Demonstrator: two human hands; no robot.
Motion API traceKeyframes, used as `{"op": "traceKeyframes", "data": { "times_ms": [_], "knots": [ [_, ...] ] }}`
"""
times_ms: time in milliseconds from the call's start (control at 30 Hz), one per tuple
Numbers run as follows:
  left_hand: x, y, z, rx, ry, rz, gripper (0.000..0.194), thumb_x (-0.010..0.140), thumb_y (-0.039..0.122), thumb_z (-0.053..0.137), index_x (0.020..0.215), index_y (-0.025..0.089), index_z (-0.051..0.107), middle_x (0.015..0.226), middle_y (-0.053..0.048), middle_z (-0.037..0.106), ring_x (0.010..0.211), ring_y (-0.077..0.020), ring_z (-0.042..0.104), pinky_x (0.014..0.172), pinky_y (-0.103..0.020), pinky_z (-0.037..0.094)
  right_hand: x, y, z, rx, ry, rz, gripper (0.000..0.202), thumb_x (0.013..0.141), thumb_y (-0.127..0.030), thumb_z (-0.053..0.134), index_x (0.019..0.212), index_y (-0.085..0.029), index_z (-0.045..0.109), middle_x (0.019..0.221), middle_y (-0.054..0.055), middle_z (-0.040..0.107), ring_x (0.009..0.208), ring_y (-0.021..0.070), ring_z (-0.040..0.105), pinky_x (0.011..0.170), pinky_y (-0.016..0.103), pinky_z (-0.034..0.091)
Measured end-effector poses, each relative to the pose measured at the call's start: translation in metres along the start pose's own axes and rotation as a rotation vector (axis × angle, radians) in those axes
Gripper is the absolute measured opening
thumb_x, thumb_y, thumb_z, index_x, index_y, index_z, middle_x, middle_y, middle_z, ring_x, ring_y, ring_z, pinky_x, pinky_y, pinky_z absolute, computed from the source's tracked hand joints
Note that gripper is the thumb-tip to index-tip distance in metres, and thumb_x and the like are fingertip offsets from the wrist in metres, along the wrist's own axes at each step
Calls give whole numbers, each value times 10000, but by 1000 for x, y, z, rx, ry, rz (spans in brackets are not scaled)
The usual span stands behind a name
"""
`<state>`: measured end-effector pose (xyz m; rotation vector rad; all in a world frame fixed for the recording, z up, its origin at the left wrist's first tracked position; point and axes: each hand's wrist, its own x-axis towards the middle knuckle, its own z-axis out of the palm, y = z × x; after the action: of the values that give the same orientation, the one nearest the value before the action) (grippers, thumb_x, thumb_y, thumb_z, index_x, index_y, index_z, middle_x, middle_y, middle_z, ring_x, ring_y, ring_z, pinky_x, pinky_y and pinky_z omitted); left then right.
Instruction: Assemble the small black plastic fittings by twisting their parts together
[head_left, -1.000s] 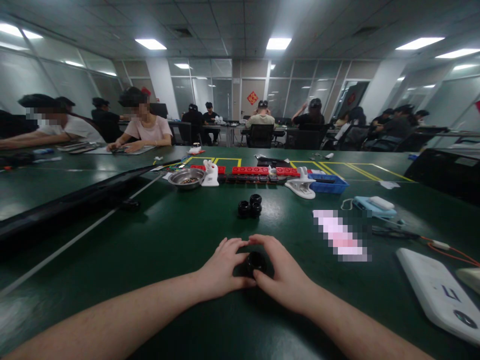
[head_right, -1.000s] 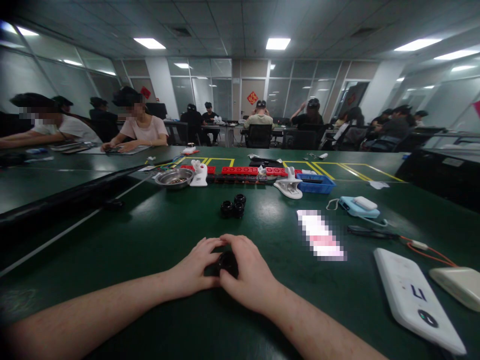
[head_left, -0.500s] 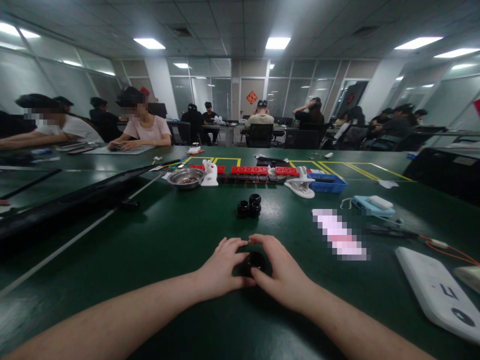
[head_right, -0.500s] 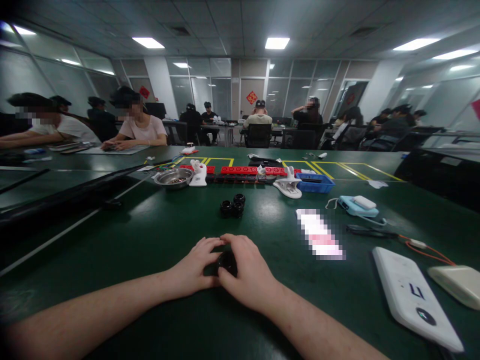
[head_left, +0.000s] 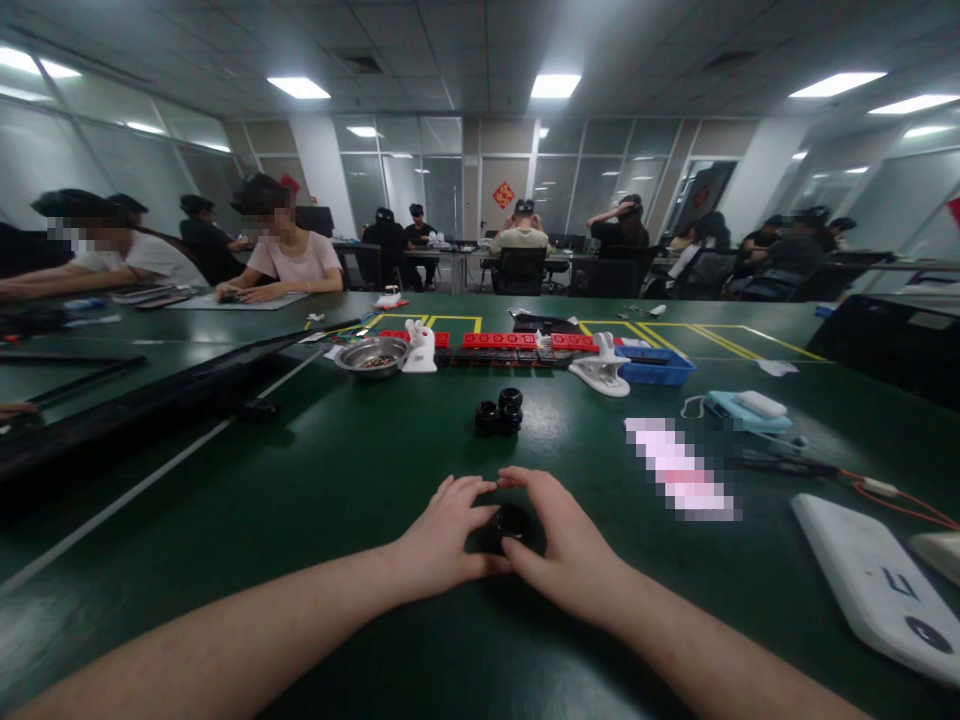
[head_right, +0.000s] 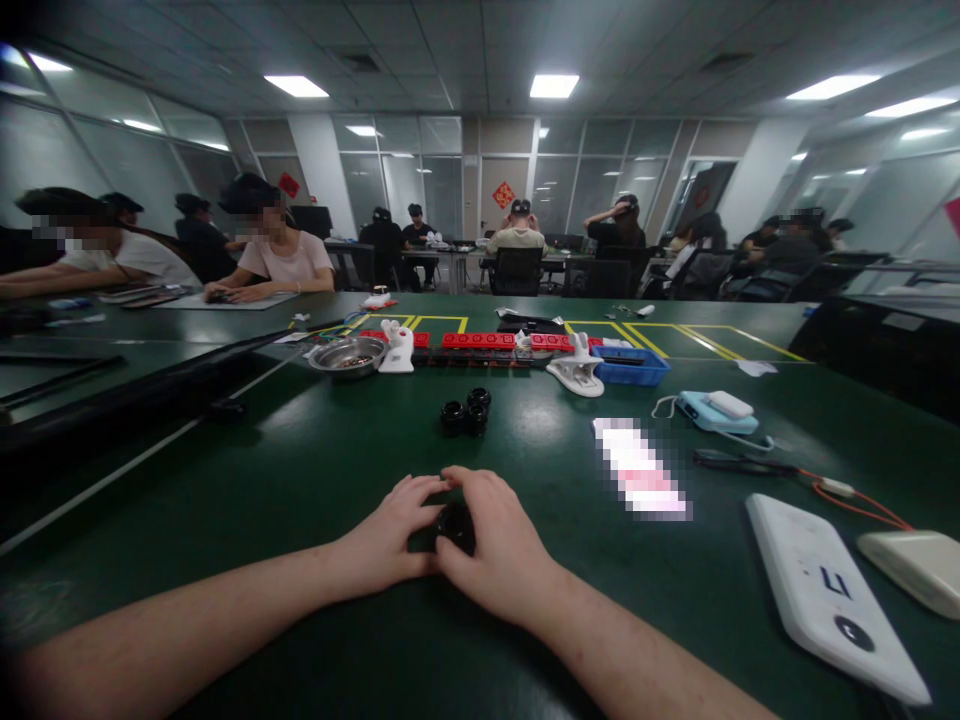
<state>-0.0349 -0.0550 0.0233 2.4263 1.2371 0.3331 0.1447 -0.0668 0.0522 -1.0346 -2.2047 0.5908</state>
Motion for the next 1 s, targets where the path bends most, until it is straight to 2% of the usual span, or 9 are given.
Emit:
{"op": "traceKeyframes", "data": {
  "times_ms": [133, 200, 300, 400, 533, 633, 733, 800, 1000],
  "knots": [
    [-1, 1, 0, -7, -2, -15, 461, 698, 464, 601, 1121, 296, 527, 1313, -59, 373, 1234, -294, 269, 1011, -543, 133, 2, 1, 1, -36, 9, 77, 410, 652, -174, 587, 1044, -167, 467, 963, 72, 549, 905, 220, 507, 809, 400, 417],
    [-1, 2, 0, -3, 10, -16, 467, 691, 458, 610, 1114, 273, 537, 1302, -66, 385, 1229, -297, 274, 1014, -538, 137, 1, 0, 1, -1, -32, 31, 407, 644, -103, 545, 1037, -178, 468, 976, 62, 548, 914, 203, 509, 827, 383, 412],
    [-1, 1, 0, 2, 22, -3, 441, 690, 449, 615, 1081, 251, 563, 1289, -71, 396, 1223, -301, 279, 1014, -540, 134, -1, 0, 1, 48, -78, -52, 522, 612, -42, 511, 1109, -179, 428, 1088, 70, 516, 1009, 195, 476, 899, 371, 375],
    [0, 0, 1, 0, 20, 13, 436, 697, 459, 606, 1087, 271, 556, 1300, -67, 384, 1223, -301, 279, 1008, -551, 128, -1, 0, 1, 21, -35, -15, 524, 650, -123, 564, 1146, -175, 404, 1120, 89, 500, 1033, 219, 463, 900, 400, 372],
    [0, -2, 2, -3, 19, 5, 463, 689, 479, 607, 1102, 281, 544, 1300, -76, 385, 1222, -304, 284, 1002, -549, 143, 1, 2, 3, -42, 25, 107, 453, 656, -235, 629, 1070, -171, 458, 979, 80, 544, 920, 229, 511, 812, 410, 419],
    [0, -1, 2, -8, 21, 1, 450, 690, 468, 609, 1097, 285, 549, 1302, -69, 382, 1224, -301, 281, 1006, -542, 142, 1, 3, 3, -24, 2, 85, 410, 675, -171, 577, 1066, -173, 457, 963, 69, 551, 911, 210, 519, 817, 392, 420],
    [-1, 1, -1, -11, 18, 5, 450, 698, 466, 600, 1105, 281, 543, 1301, -64, 380, 1224, -300, 278, 1007, -543, 144, -1, 1, 2, 23, -39, 1, 464, 665, -91, 509, 1111, -195, 431, 1049, 69, 534, 984, 202, 499, 874, 391, 391],
    [-1, 2, -2, -15, 14, 7, 438, 704, 463, 595, 1100, 281, 547, 1308, -61, 374, 1227, -300, 273, 1009, -545, 133, -1, 0, 1, 26, -46, -20, 496, 660, -93, 514, 1135, -197, 417, 1103, 77, 514, 1029, 214, 475, 898, 405, 372],
    [-1, 1, -1, -30, 15, -8, 445, 688, 475, 607, 1092, 295, 552, 1297, -60, 395, 1226, -311, 278, 1001, -559, 133, 2, 1, 2, -48, 69, 110, 430, 653, -213, 621, 1050, -174, 462, 981, 85, 539, 931, 241, 503, 811, 416, 417]
  ]
}}
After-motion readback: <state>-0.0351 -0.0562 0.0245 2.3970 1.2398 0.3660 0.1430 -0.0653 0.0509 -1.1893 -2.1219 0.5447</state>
